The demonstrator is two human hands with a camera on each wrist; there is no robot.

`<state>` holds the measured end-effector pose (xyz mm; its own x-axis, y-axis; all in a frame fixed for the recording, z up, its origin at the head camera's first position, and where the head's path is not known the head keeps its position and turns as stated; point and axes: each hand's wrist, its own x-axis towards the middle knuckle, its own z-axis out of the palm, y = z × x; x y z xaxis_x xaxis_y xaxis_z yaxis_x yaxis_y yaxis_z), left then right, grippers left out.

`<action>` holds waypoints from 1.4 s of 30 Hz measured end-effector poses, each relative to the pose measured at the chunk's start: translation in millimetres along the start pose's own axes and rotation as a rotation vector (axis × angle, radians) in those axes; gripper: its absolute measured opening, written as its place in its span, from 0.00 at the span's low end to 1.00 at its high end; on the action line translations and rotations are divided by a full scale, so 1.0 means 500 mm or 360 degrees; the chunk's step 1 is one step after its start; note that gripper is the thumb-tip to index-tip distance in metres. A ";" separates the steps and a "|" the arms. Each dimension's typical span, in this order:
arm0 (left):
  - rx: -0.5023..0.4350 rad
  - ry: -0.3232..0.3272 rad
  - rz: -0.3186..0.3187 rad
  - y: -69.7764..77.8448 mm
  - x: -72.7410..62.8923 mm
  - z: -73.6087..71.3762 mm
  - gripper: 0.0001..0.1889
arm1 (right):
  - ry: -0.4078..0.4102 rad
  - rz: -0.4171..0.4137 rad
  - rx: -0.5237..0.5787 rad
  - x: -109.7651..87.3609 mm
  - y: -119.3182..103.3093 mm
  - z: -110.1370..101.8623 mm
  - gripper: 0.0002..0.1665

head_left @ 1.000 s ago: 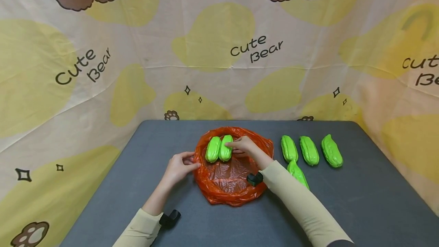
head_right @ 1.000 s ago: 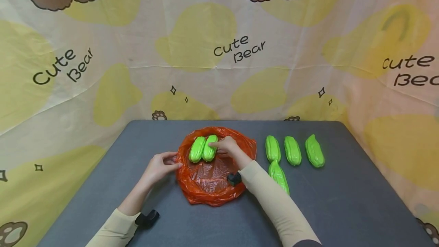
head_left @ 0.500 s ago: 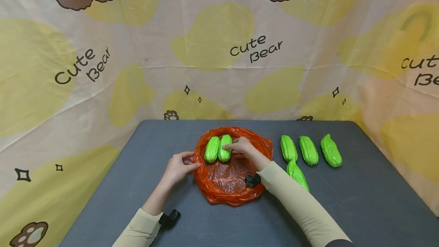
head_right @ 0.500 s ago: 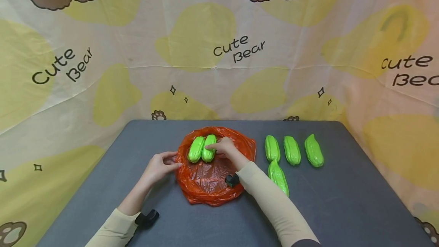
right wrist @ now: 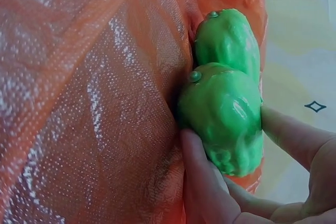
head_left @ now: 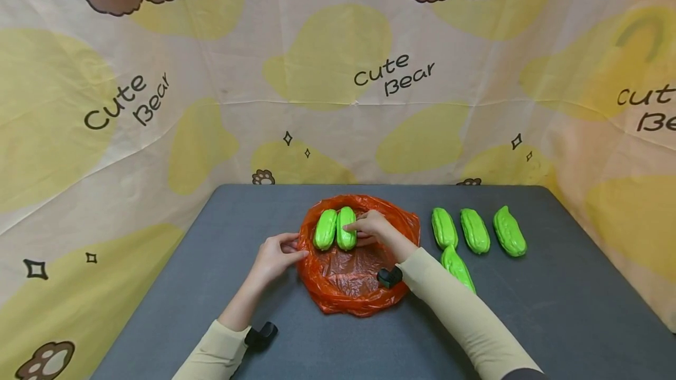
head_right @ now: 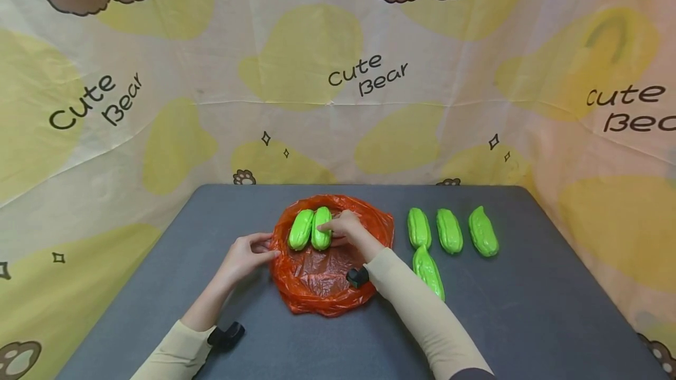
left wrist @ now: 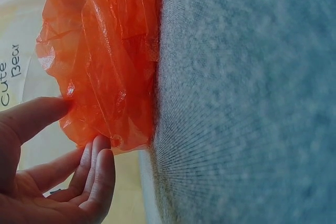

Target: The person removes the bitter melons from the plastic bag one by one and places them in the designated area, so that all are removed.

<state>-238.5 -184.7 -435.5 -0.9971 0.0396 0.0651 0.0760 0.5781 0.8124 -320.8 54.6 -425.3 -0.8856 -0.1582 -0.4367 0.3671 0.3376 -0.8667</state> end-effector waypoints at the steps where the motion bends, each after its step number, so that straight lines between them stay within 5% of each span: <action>1: -0.0001 0.0001 -0.0001 0.000 0.000 0.000 0.25 | -0.0004 0.0001 0.0005 -0.001 -0.001 0.000 0.42; 30: -0.0009 0.0008 0.0007 0.001 -0.007 -0.002 0.24 | -0.0045 0.0030 0.0036 -0.021 0.000 -0.003 0.44; 42: -0.0013 0.0014 0.0019 0.000 -0.005 -0.002 0.25 | -0.0092 -0.0119 -0.0142 -0.055 -0.019 -0.012 0.39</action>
<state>-236.0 -185.7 -435.0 -0.9960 0.0391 0.0798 0.0878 0.5710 0.8163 -301.6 61.3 -403.7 -0.8908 -0.2383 -0.3870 0.2715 0.4037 -0.8737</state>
